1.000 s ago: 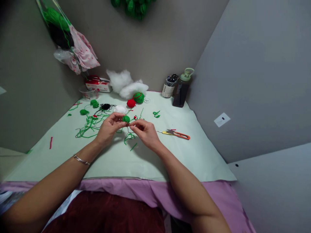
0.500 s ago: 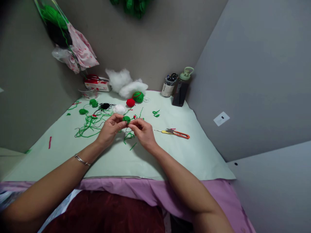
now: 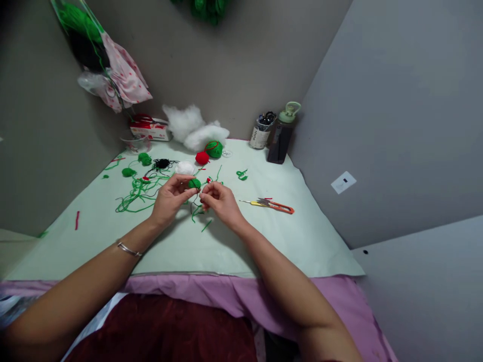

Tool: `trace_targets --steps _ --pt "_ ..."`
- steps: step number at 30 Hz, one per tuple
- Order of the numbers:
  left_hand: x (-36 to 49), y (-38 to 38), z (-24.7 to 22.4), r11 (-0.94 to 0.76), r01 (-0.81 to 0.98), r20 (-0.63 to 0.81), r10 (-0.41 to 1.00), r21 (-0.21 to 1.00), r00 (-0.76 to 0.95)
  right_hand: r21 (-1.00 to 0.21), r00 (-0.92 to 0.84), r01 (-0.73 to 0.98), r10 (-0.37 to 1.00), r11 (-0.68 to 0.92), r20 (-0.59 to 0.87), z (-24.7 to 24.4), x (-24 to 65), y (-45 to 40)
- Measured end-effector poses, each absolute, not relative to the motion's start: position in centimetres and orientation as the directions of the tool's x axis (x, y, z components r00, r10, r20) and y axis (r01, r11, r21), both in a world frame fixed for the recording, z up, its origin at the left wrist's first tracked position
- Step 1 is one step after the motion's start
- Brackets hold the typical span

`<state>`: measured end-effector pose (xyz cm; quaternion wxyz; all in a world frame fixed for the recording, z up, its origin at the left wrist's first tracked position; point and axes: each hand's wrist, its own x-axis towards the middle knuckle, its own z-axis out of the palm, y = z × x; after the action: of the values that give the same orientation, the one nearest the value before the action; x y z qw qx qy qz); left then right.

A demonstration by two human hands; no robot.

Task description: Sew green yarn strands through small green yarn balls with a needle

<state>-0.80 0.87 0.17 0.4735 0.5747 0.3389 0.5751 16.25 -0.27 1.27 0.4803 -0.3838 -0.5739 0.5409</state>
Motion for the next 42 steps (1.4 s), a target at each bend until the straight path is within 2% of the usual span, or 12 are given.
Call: trace_targets --steps 5,11,18,21,24,28,31,33,35,37,40,42 --pt "-0.8 0.8 0.2 -0.344 -0.079 0.352 0.923 0.936 0.155 -0.988 -0.264 -0.123 0.956 0.096 0.126 1.6 16.1 -0.7" --pt "-0.8 0.8 0.4 -0.351 -0.078 0.359 0.926 0.933 0.121 -0.986 -0.215 -0.117 0.966 0.12 0.143 2.1 16.2 -0.8" --pt "-0.7 0.7 0.5 -0.343 -0.064 0.348 0.929 0.937 0.122 -0.94 -0.299 -0.286 0.949 -0.186 -0.097 1.9 17.1 0.0" --pt "-0.7 0.7 0.4 -0.346 -0.05 0.349 0.926 0.937 0.14 -0.913 -0.311 -0.321 0.938 -0.252 -0.15 1.9 17.4 0.2" --pt "-0.8 0.9 0.2 -0.35 -0.043 0.352 0.921 0.936 0.163 -0.936 -0.284 -0.299 0.954 -0.184 -0.097 2.0 17.4 0.1" --pt "-0.9 1.0 -0.1 -0.367 0.015 0.356 0.911 0.93 0.211 -0.994 -0.239 -0.063 0.965 0.092 0.104 2.0 17.2 -0.1" --pt "-0.9 1.0 -0.2 -0.365 0.04 0.345 0.905 0.93 0.25 -0.942 -0.165 0.14 0.946 0.304 0.281 1.9 17.3 0.0" --pt "-0.9 1.0 -0.3 -0.346 0.041 0.322 0.907 0.938 0.272 -0.916 -0.092 0.17 0.931 0.364 0.353 2.1 17.7 0.3" --pt "-0.8 1.0 -0.3 -0.317 0.045 0.29 0.91 0.947 0.295 -0.94 -0.028 0.079 0.944 0.331 0.33 2.6 18.4 0.5" --pt "-0.8 0.9 -0.4 -0.287 0.047 0.257 0.91 0.957 0.325 -0.97 -0.026 -0.087 0.973 0.225 0.228 3.3 19.2 0.6" --pt "-0.7 0.8 -0.4 -0.255 0.046 0.221 0.905 0.966 0.364 -0.967 -0.144 -0.251 0.986 0.045 0.083 4.5 20.4 0.5" --pt "-0.6 0.7 -0.4 -0.25 0.058 0.21 0.901 0.967 0.381 -0.953 -0.178 -0.304 0.983 -0.003 0.053 5.1 21.1 0.6"
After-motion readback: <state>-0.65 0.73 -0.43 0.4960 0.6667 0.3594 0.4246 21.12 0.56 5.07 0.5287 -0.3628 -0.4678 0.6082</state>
